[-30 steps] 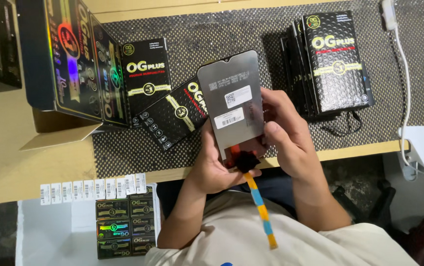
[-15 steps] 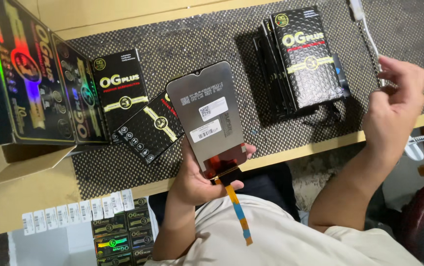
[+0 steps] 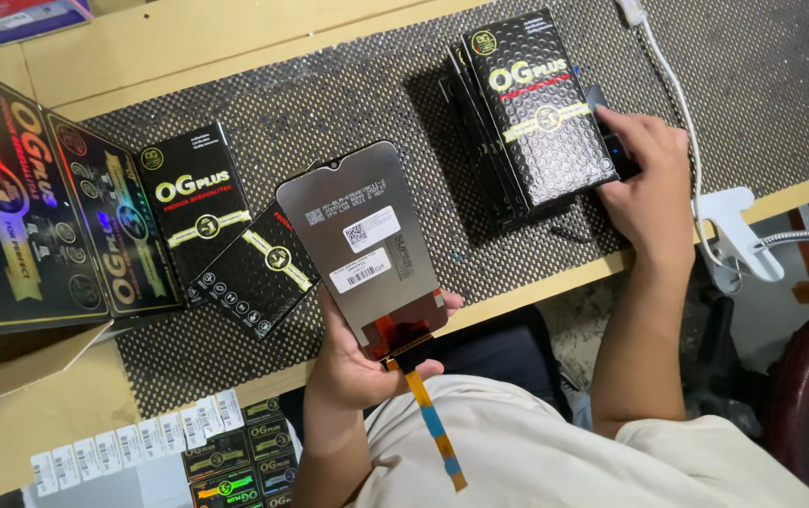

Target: The person prepares phone screens for packaging by applying small rectangular labels to the back of the screen, checking the surface with a small light, and then sliding each screen into a protective plastic sleeve before placing it into a black box.

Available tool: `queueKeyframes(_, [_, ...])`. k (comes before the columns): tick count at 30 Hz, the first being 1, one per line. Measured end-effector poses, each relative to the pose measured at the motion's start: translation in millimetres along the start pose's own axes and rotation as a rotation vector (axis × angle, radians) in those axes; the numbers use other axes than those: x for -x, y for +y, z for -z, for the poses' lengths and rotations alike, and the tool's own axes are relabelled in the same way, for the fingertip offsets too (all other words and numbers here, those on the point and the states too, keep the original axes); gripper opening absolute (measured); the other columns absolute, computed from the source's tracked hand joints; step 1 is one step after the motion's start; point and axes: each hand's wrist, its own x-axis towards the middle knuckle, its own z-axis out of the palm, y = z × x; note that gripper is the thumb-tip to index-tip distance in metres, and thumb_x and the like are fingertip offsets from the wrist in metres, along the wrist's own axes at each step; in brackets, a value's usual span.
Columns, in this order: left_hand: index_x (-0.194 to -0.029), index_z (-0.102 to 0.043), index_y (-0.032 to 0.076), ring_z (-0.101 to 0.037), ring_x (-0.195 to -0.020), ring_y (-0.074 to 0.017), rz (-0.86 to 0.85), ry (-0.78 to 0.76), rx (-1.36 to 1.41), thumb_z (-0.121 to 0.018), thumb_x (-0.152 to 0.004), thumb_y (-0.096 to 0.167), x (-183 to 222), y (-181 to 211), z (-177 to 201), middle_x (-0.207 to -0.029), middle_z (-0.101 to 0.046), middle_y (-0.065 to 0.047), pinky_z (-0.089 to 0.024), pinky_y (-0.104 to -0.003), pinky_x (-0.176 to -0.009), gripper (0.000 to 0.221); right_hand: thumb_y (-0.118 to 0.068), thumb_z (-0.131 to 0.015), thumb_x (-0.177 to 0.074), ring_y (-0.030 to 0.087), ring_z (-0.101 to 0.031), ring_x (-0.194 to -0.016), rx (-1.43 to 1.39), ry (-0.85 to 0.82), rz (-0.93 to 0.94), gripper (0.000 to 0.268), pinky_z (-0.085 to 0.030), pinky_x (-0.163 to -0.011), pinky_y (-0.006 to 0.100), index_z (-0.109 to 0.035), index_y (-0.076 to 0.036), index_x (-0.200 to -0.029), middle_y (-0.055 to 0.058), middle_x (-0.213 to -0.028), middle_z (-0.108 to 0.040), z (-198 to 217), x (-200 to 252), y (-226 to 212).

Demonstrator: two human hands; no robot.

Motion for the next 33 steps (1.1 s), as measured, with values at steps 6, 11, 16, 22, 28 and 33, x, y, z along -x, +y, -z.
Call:
queueKeyframes(6, [-0.155, 0.011, 0.028, -0.058, -0.133, -0.0465, -0.039, 0.002, 0.044, -0.073, -0.092, -0.007, -2, 2, 0, -0.14, -0.05, -0.041, -0.048, -0.059, -0.117, 0.111, 0.013, -0.051, -0.095, 0.042, -0.06, -0.121, -0.149, 0.421, 0.2, 0.034, -0.05, -0.109, 0.052, -0.073, 0.018, -0.121, 0.033, -0.125, -0.064, 12, 10, 17])
queueKeyframes(11, [-0.153, 0.005, 0.02, -0.061, -0.13, -0.0398, -0.014, 0.042, 0.0, -0.076, -0.091, -0.002, -9, 10, -4, -0.136, -0.058, -0.035, -0.053, -0.049, -0.113, 0.104, 0.012, -0.051, -0.097, 0.028, -0.055, -0.086, -0.695, 0.591, 0.003, 0.03, -0.047, -0.063, 0.033, -0.061, 0.006, -0.125, 0.025, -0.115, -0.057, 20, 29, 24])
queueKeyframes(16, [-0.156, 0.014, 0.017, -0.061, -0.135, -0.0354, 0.01, 0.084, -0.008, -0.081, -0.086, 0.0, -4, -2, 1, -0.143, -0.057, -0.029, -0.044, -0.052, -0.123, 0.12, 0.023, -0.055, -0.076, 0.04, -0.058, -0.102, -0.66, 0.549, 0.217, 0.052, -0.053, -0.092, 0.046, -0.056, 0.007, -0.125, 0.032, -0.113, -0.056, 20, 42, -45])
queueKeyframes(22, [-0.154, -0.001, 0.018, -0.058, -0.136, -0.0362, 0.014, 0.023, 0.075, -0.073, -0.093, -0.004, -7, 0, 4, -0.144, -0.053, -0.034, -0.051, -0.048, -0.114, 0.097, -0.022, -0.078, -0.078, 0.031, -0.063, -0.076, -0.581, 0.319, 0.418, 0.028, -0.05, -0.078, 0.039, -0.065, 0.002, -0.085, 0.029, -0.094, -0.067, 22, 47, -166])
queueKeyframes(28, [-0.158, -0.005, 0.013, -0.06, -0.106, -0.0215, 0.116, 0.153, -0.043, -0.08, -0.086, 0.004, -10, 12, 1, -0.118, -0.059, -0.014, -0.06, -0.037, -0.083, 0.105, 0.003, -0.078, -0.088, 0.029, -0.073, -0.088, -0.308, -0.061, 0.722, 0.014, -0.061, -0.081, 0.036, -0.069, 0.005, -0.098, 0.026, -0.101, -0.073, 38, 31, -182])
queueKeyframes(33, [-0.158, -0.001, 0.01, -0.065, -0.116, -0.0252, 0.17, 0.18, 0.027, -0.078, -0.084, 0.003, -12, 16, -2, -0.123, -0.061, -0.018, -0.058, -0.04, -0.099, 0.107, 0.003, -0.078, -0.089, 0.031, -0.074, -0.087, -0.342, -0.049, 0.65, 0.014, -0.062, -0.081, 0.036, -0.069, 0.006, -0.099, 0.028, -0.1, -0.071, 35, 35, -186])
